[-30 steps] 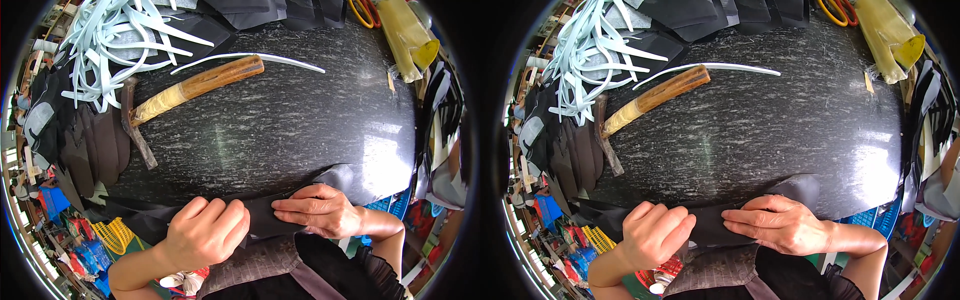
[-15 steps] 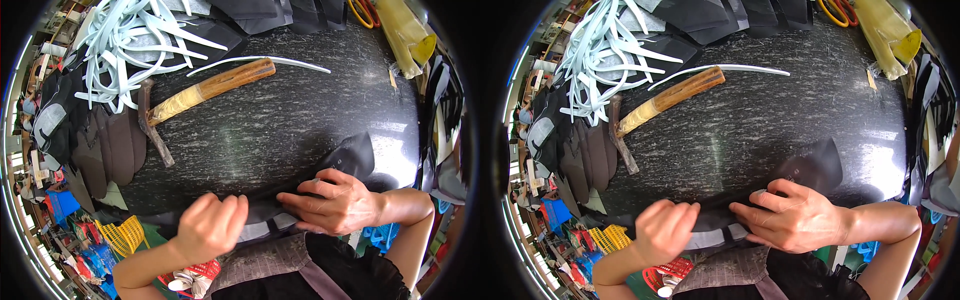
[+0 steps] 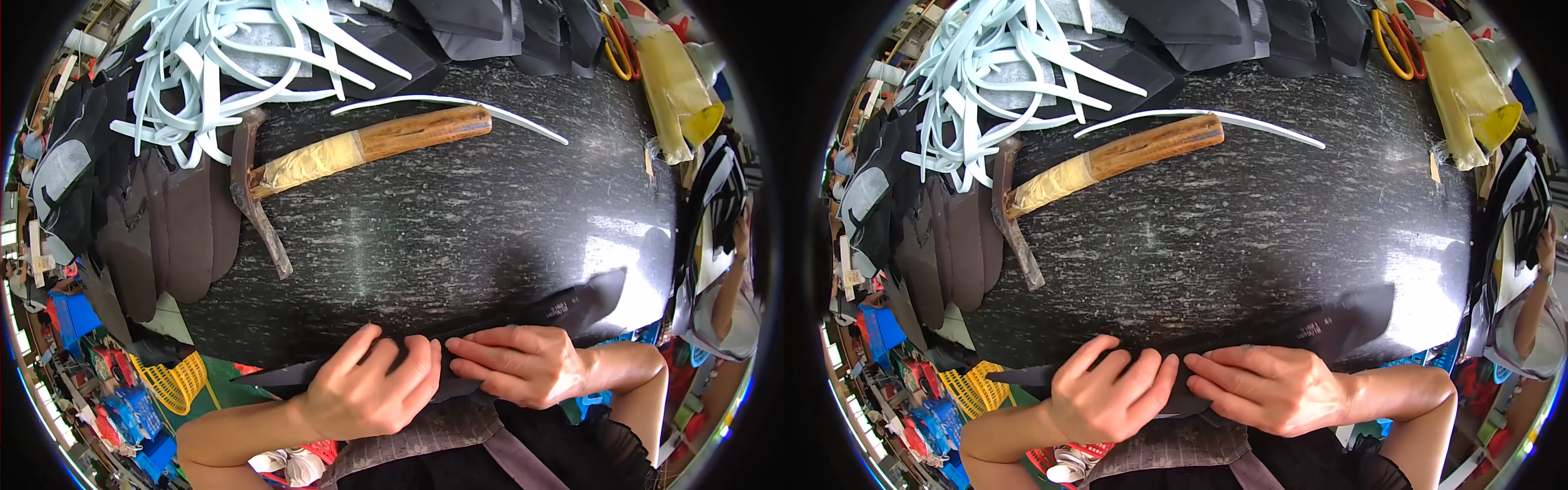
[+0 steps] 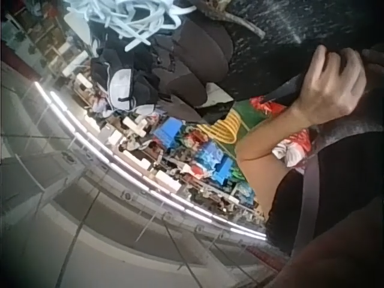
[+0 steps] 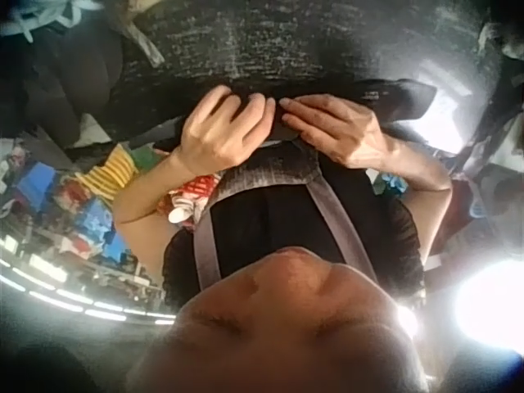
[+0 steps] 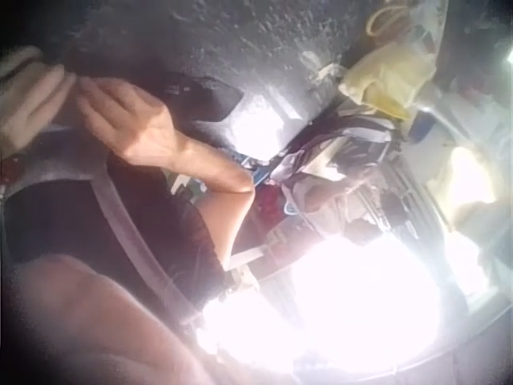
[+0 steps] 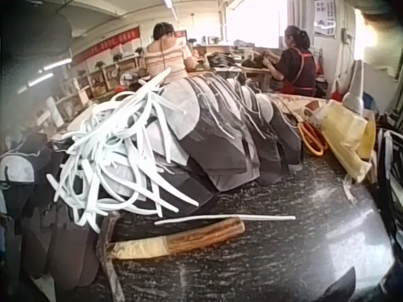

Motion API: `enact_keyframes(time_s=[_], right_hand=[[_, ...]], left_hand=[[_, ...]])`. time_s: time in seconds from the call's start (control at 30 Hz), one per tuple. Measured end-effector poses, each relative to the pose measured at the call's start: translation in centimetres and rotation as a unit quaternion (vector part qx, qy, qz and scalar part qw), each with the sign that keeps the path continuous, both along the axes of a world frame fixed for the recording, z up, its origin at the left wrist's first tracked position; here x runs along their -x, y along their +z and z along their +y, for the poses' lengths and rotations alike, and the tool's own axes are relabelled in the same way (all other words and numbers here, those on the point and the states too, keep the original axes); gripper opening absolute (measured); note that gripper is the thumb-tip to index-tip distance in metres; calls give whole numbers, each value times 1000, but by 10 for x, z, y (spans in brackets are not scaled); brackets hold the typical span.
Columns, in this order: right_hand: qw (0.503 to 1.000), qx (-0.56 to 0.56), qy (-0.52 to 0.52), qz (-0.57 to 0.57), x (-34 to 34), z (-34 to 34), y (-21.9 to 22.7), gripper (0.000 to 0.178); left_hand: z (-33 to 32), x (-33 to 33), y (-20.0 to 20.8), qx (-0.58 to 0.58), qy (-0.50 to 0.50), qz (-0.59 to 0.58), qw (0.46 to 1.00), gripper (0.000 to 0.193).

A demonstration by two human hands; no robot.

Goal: The person places reinforcement strips onto shoe pieces, folds the leather edges over the strips by hand, and hammers the folded seams flat with a hammer.

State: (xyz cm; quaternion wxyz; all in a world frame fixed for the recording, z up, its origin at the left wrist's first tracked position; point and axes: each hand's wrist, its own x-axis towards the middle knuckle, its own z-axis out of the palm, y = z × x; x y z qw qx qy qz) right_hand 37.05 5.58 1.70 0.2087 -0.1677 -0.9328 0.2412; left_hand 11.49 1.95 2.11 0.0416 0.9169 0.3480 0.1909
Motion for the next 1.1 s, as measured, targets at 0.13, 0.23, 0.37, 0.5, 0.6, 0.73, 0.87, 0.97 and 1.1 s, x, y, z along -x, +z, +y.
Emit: enact_keyframes(time_s=[0.13, 0.23, 0.37, 0.5, 0.6, 0.73, 0.87, 0.97, 1.1], right_hand=[[992, -108, 15, -67, 3, -4, 2, 42], [989, -127, 13, -79, 9, -4, 6, 39], [986, -124, 15, -109, 8, -7, 12, 38], [990, -75, -32, -115, 24, -11, 24, 43], [989, -78, -36, -123, 39, -14, 25, 41], [995, -60, -7, -82, 37, -16, 17, 43], [982, -100, 26, -159, 37, -20, 26, 41], [978, -126, 15, -165, 48, -23, 26, 36], [962, -181, 5, -203, 72, -25, 30, 20]], left_hand=[[-14, 6, 5, -89, -59, 164, 981, 30], [-13, 13, 5, -70, -69, 164, 982, 32], [-12, 29, -7, 32, -3, 6, 999, 36], [-17, 38, -4, -26, 9, -20, 999, 19], [-20, 41, -3, -126, -49, 82, 987, 20], [-22, 45, -13, -42, 11, 8, 999, 27], [-13, 67, -17, -37, 47, -53, 997, 19], [-14, 78, -14, -180, -46, 76, 980, 19], [-9, 83, -8, -164, -117, 118, 972, 25]])
